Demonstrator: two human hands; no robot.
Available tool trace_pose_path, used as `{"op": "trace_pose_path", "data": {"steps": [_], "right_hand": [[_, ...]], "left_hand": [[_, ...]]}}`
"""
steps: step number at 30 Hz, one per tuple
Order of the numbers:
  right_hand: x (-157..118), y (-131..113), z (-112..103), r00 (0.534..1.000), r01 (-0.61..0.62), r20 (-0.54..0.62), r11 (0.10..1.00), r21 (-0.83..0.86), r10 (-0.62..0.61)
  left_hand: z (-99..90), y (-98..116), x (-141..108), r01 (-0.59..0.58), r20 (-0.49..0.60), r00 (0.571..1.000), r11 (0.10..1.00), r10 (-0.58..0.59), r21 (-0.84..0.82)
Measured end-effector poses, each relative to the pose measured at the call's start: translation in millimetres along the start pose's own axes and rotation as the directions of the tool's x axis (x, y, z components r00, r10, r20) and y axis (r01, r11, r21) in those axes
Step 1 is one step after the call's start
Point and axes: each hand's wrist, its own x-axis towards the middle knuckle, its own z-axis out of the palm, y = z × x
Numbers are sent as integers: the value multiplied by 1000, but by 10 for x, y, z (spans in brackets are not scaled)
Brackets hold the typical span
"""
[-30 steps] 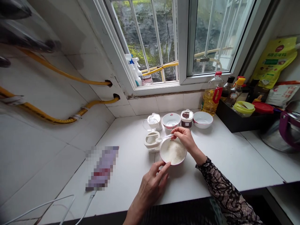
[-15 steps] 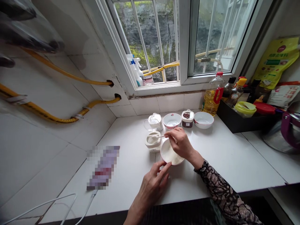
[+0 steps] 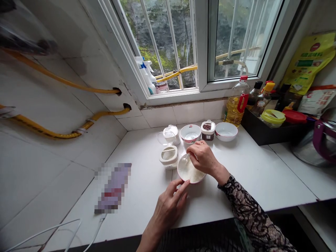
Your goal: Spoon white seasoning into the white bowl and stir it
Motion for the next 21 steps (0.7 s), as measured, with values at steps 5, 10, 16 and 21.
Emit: {"op": "trace_pose_path", "data": {"steps": [5,10,16,21], "right_hand": [[-5,-22,-20,986,51,154,992,116,-69],[7,-70,-34,990,-143,3,977,156,144],[23,-123,-22,921,-390,83,898,204,381],[22,-115,-40,867,-499,109,838,220,487]], "left_hand": [[9,-1,1,0,-14,1000,1000,0,4],[13,-6,3,-6,-10,1000,1000,6,8],[7,-6,3,2,-4,1000,1000,-2,2],[12,-14,-2,1,-2,1000,1000,-1,9]]}}
